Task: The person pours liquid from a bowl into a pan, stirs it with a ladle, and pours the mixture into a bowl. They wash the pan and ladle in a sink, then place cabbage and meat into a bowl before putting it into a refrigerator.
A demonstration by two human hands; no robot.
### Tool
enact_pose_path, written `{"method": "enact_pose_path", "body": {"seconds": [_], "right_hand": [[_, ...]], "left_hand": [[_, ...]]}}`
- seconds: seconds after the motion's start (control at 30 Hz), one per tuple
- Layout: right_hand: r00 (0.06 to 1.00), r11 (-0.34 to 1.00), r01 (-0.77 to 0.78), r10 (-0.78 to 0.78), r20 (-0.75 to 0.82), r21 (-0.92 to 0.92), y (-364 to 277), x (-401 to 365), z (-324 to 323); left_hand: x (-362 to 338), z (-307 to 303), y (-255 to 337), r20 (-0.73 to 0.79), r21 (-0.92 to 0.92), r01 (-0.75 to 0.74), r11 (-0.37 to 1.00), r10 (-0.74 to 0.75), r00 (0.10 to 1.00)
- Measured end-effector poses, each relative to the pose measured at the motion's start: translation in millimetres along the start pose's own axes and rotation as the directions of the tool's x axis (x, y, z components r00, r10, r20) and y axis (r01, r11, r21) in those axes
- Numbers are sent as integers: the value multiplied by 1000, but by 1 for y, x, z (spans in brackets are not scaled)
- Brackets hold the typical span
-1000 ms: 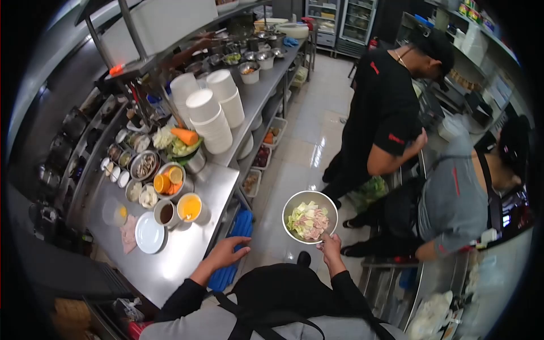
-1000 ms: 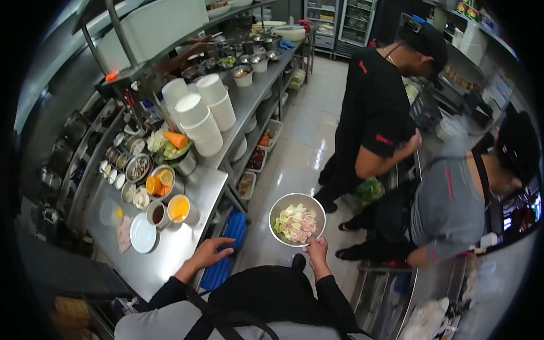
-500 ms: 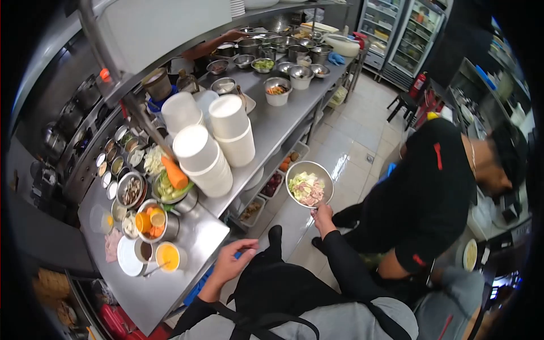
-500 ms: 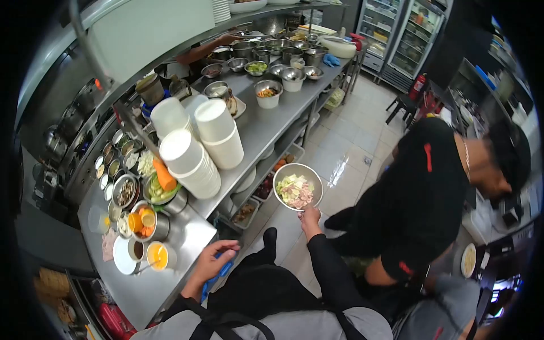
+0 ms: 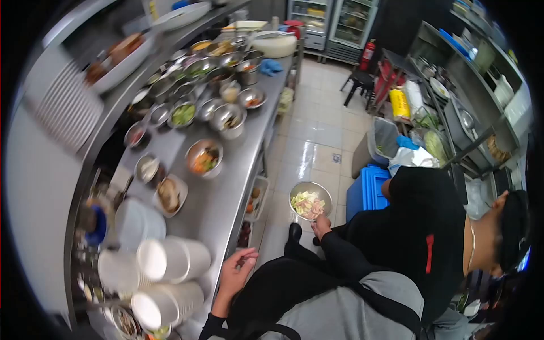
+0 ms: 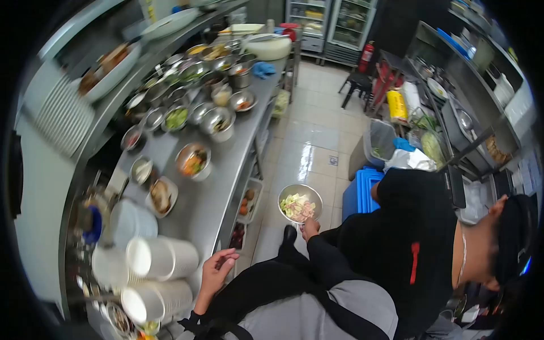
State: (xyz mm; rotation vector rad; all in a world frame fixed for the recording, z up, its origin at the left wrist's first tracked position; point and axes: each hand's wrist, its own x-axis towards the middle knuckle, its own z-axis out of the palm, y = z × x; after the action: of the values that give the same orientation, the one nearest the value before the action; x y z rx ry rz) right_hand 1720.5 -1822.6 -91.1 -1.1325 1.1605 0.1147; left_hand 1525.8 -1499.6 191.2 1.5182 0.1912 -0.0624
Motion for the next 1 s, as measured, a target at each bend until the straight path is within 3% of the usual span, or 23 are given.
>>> {"method": "enact_pose_path", "body": {"seconds": [0.03,0.07,0.1,0.17,0.23,0.27,0.37,0.4,0.5,0.57,0.63,0.67,0.7,0.77,0.8,0.83,0.9,1.0], "right_hand": [[999,1000,19,-20,31,24,-11,25,4],[999,1000,5,-5,39,14,-23,52,14],[992,988,109,-102,68,-112,-26,85,24],[992,993,108,-104,77,-54,-63,122,49],[1000,999,29,-28,-6,30,-113,142,82],[996,997,71,-72,-44,-23,-140,153,101],[895,902,360,-262,362,-238,-151,319,125],[889,865,409,-305,342,-292,-175,321,142],[974,999,-40,37,224,7,-297,268,190],[975,999,-39,39,218,-5,-340,288,210],[977,999,8,-17,214,42,-375,314,231],[964,998,31,-46,260,62,-388,330,239],[982,995,90,-95,163,36,-403,335,246],[991,997,63,-67,112,41,-432,354,244],[995,995,47,-54,80,85,-447,374,191],[997,994,70,-72,18,89,-457,390,180],[992,983,99,-86,-90,152,-484,401,179],[962,949,168,-98,-255,268,-530,404,182]], "left_hand": [[26,7,-2,-21,-31,46,998,-47,999],[56,14,-10,-37,-23,1,1000,-2,999],[87,24,-8,-62,-11,14,1000,-15,998],[151,48,4,-67,-31,56,998,-58,996],[205,78,37,-33,-31,89,996,-90,995],[236,91,50,-38,-48,108,993,-110,993],[320,115,49,3,15,-26,1000,26,1000],[345,124,53,16,-13,4,1000,-4,1000],[428,148,63,95,12,74,997,-75,993],[488,164,65,124,-35,120,992,-115,986],[563,166,59,192,5,-4,1000,3,981],[599,165,61,194,10,3,1000,-5,981],[638,167,66,207,34,-19,999,11,978],[708,173,85,254,53,-25,998,10,967],[714,221,98,297,7,-8,1000,5,955],[745,232,107,345,-55,18,998,2,939],[814,252,117,446,-45,43,998,-19,895],[906,291,123,481,-68,72,995,-30,876]]}}
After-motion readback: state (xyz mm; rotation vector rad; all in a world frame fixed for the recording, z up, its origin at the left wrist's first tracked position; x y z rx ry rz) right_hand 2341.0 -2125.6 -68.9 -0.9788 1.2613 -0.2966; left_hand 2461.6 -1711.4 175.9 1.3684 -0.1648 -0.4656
